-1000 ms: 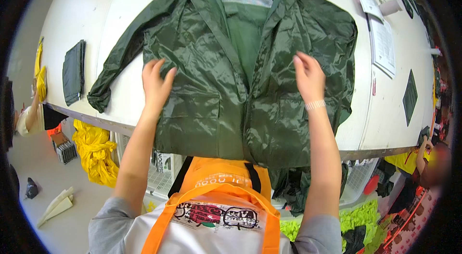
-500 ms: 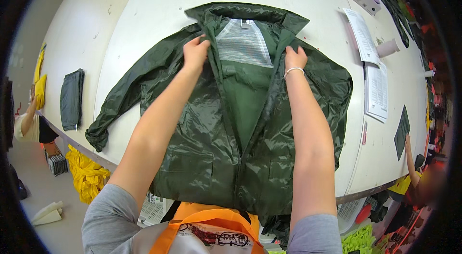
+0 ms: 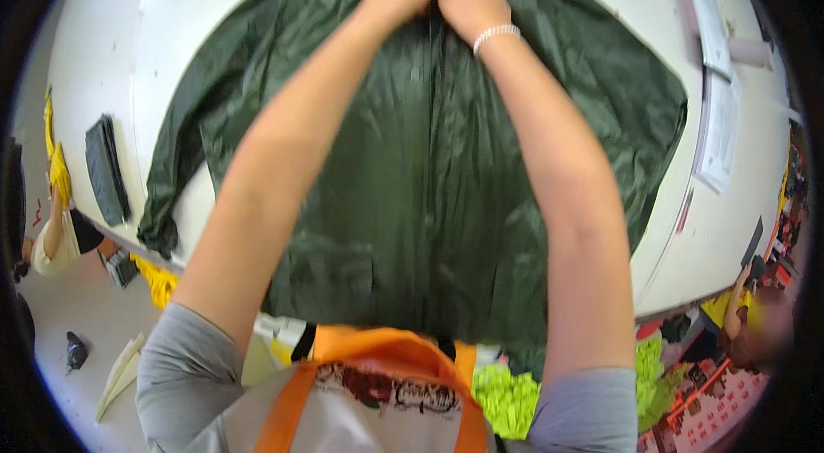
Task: The person folds a green jacket on a white table, smoothing the fabric and aligning the edges. They then place the folded jacket into a plastic bag and set it aside.
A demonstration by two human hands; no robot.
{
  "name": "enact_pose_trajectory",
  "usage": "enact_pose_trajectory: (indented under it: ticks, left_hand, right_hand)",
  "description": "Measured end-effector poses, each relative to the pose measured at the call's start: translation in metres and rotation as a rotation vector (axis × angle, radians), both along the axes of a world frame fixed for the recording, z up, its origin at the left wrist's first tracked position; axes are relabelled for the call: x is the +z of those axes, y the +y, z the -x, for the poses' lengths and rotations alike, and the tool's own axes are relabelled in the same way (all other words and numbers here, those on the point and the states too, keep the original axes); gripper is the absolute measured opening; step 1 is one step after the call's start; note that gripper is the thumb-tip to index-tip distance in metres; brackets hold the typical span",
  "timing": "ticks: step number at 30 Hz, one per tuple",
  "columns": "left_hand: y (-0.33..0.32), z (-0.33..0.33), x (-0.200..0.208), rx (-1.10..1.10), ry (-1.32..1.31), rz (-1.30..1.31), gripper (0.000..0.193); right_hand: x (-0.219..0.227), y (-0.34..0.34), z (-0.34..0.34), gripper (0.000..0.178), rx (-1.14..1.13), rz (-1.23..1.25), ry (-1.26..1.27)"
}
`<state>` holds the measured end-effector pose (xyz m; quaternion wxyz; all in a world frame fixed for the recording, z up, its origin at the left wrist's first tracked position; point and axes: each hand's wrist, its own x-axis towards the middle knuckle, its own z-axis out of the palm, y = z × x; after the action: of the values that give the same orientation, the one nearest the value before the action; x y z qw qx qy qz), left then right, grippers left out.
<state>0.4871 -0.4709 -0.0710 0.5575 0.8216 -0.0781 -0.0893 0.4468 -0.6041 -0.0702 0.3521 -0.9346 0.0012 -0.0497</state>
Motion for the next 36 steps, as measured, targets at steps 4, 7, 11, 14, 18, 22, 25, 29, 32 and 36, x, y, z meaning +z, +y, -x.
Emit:
enact_pose_trajectory:
  ticks: [4,7,11,14,18,22,25,29,32,36]
  left_hand:
    - [0.037,0.028,0.006,-0.081,-0.072,0.093,0.073]
    - [0.051,0.112,0.033,0.11,-0.576,-0.091,0.033]
    - [0.073,0.204,0.031,-0.185,-0.5,-0.42,0.045]
    - [0.077,0.224,0.019,-0.231,-0.451,-0.575,0.054]
    - [0.075,0.224,0.015,-0.237,-0.494,-0.665,0.056]
    - [0.076,0.226,0.013,-0.221,-0.491,-0.656,0.056]
    - [0.076,0.225,0.014,-0.217,-0.475,-0.645,0.056]
    - [0.076,0.225,0.017,-0.214,-0.463,-0.629,0.056]
    - [0.078,0.225,0.019,-0.218,-0.448,-0.627,0.056]
    - [0.08,0.222,0.02,-0.171,-0.423,-0.482,0.052]
  right_hand:
    - [0.058,0.045,0.092,0.064,0.231,0.195,-0.386]
    - [0.062,0.042,0.188,0.055,0.483,0.265,-0.019]
    - [0.076,0.029,0.244,0.019,0.665,0.436,-0.009]
    - [0.087,0.017,0.248,0.021,0.628,0.468,0.146]
    - [0.083,0.027,0.259,0.027,0.608,0.461,0.205]
    - [0.09,0.035,0.272,0.034,0.693,0.463,0.163]
    - [0.086,0.04,0.287,0.037,0.79,0.436,0.236]
    - [0.084,0.046,0.291,0.033,0.832,0.583,0.225]
    - [0.085,0.046,0.288,0.012,0.944,0.639,0.158]
    - [0.092,0.038,0.258,0.006,0.972,0.561,0.011]
